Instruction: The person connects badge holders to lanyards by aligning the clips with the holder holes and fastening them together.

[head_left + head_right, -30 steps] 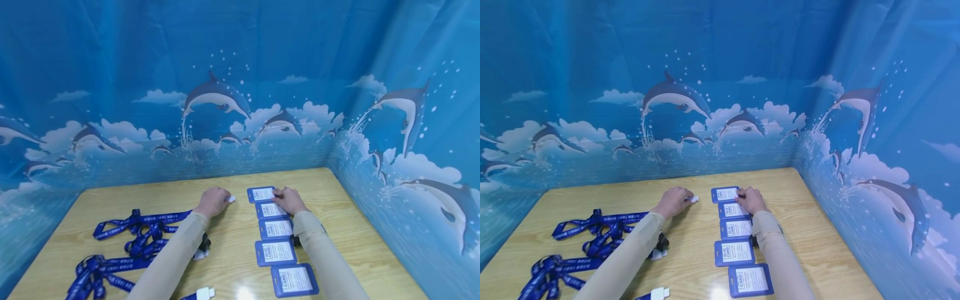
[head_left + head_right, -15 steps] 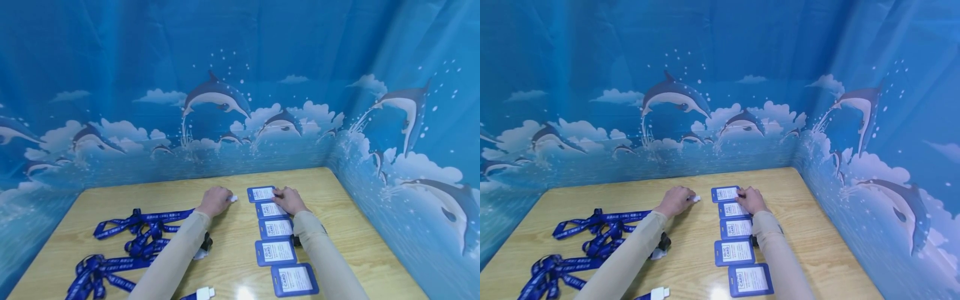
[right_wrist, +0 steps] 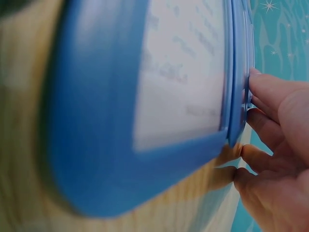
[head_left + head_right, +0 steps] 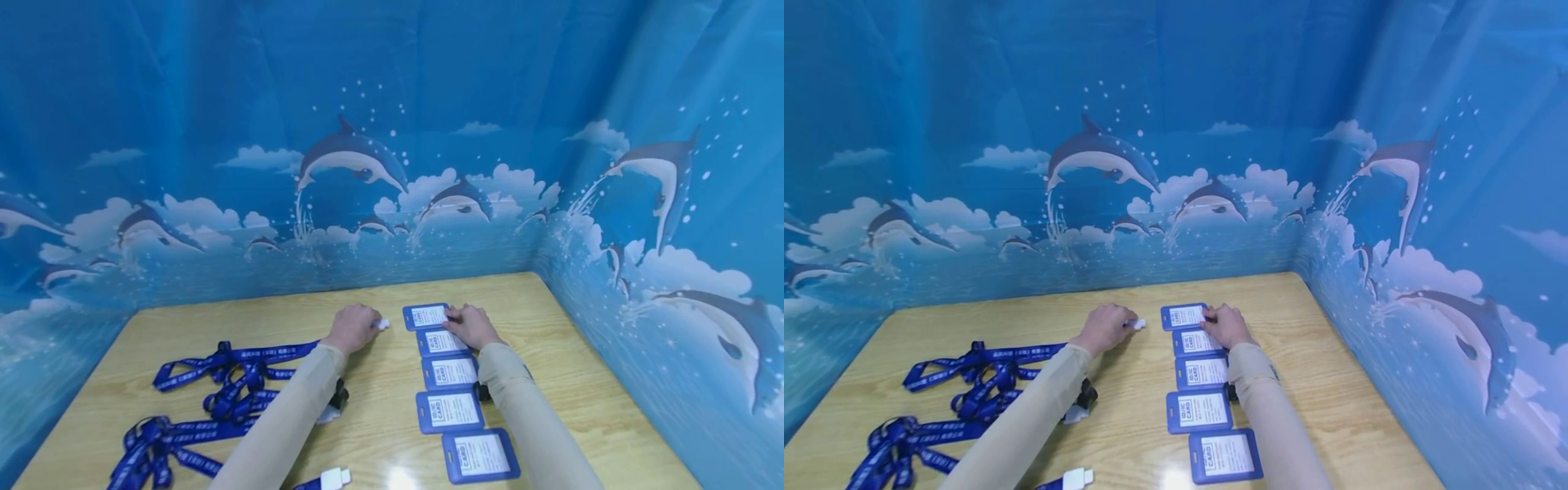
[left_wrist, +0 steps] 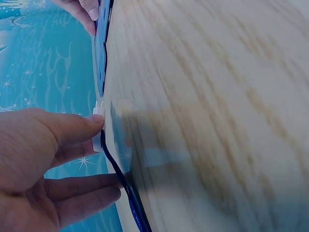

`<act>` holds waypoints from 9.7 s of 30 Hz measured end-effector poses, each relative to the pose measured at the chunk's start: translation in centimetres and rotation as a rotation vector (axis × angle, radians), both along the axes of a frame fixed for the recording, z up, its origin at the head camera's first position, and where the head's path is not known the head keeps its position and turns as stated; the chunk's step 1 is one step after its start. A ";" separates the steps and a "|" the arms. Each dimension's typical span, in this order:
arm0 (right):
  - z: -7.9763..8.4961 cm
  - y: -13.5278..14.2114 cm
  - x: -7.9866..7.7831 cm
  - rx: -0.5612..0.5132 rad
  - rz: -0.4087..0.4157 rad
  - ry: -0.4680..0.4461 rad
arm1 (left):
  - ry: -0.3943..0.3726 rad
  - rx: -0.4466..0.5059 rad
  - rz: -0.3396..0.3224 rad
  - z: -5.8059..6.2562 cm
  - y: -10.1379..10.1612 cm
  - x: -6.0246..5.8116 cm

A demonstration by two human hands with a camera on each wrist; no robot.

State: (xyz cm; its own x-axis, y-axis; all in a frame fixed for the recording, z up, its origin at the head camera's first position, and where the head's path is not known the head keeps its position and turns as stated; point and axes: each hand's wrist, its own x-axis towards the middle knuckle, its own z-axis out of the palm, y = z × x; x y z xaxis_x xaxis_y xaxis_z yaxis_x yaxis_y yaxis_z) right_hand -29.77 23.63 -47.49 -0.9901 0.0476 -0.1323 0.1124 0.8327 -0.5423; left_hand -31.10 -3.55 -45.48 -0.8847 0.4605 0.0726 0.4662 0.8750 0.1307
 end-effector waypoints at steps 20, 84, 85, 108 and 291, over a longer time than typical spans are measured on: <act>-0.2 0.3 -0.2 -0.008 0.020 0.003 | 0.008 -0.032 0.003 0.1 0.7 0.1; -0.2 0.4 0.0 -0.033 0.001 0.004 | 0.051 -0.008 -0.027 -0.4 1.9 -0.3; -0.2 0.4 0.0 -0.032 0.004 0.004 | 0.053 -0.008 -0.027 -0.4 1.9 -0.3; -0.4 0.3 -0.2 -0.044 0.012 0.020 | 0.019 -0.018 -0.003 -0.4 2.3 -0.4; 1.1 0.2 -0.5 -0.062 -0.020 -0.027 | 0.052 0.031 -0.160 -1.1 4.1 -0.8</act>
State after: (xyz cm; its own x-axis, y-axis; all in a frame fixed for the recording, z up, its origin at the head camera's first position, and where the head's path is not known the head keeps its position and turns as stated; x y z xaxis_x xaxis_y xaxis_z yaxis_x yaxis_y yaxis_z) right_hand -30.30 23.78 -46.40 -0.9850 0.0584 -0.1626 0.1444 0.7952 -0.5889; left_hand -31.90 0.54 -46.55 -0.7947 0.5921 0.1333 0.6063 0.7848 0.1286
